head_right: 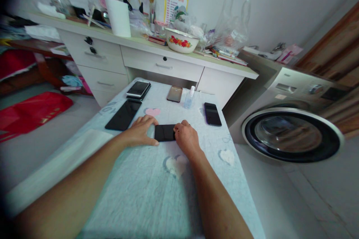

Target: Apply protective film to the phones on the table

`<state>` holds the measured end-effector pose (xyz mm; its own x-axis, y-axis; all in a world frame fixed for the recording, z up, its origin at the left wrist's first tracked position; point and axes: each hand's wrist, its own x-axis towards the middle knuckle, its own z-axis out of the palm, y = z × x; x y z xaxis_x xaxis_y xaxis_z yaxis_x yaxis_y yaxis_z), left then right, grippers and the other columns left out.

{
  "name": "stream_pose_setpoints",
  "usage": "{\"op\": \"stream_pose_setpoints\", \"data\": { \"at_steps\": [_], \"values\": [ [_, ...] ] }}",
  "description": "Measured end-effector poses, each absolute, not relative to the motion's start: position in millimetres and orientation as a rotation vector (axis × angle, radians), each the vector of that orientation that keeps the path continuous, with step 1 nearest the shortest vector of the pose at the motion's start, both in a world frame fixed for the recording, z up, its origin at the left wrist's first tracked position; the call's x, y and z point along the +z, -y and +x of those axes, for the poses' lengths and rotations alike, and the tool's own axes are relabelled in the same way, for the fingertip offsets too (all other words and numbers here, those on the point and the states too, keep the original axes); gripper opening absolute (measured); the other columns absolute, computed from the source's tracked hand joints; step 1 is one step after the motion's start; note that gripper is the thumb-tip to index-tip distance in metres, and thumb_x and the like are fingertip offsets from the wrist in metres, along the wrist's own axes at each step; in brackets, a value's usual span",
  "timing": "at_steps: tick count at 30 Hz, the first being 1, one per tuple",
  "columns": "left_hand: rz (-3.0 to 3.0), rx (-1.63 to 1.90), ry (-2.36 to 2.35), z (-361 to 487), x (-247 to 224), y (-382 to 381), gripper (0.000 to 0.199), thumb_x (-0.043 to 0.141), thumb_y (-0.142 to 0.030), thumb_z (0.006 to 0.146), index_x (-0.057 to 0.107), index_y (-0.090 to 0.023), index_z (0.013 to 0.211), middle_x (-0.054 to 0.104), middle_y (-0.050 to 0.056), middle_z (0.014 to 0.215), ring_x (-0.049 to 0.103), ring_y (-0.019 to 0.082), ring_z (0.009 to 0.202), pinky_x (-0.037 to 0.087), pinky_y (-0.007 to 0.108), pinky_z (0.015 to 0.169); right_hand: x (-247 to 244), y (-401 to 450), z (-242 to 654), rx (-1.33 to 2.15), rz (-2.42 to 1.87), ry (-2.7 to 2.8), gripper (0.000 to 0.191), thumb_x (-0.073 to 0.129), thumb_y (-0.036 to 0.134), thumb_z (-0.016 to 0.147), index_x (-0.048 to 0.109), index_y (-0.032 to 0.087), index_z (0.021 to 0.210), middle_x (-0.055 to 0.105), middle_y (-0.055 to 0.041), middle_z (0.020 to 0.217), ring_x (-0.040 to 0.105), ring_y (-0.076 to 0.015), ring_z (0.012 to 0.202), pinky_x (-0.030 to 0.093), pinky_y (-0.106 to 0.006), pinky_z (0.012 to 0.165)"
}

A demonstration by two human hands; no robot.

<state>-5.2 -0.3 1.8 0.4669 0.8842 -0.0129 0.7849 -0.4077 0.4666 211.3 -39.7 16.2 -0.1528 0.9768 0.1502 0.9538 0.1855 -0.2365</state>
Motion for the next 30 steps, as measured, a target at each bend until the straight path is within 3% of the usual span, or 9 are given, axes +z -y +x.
{"op": "stream_pose_setpoints", "data": {
  "at_steps": [30],
  "values": [
    [2.312, 0.357, -1.392, -6.1, -3.2, -1.7, 0.069, 0.073, -0.056, 0.05, 0.05, -0.026, 0.108, 0.047, 0.007, 0.122, 0.043, 0.031, 0.114, 0.038, 0.04, 0.095, 17.3, 41.6, 209.6, 0.156, -1.798, 2.224, 0.019, 0.05, 0.021, 0.092, 0.068, 0.021, 0.096, 0.061, -0.0046, 0.097, 0.059, -0.0141, 0.085, 0.039, -0.022, 0.074]
  ]
}}
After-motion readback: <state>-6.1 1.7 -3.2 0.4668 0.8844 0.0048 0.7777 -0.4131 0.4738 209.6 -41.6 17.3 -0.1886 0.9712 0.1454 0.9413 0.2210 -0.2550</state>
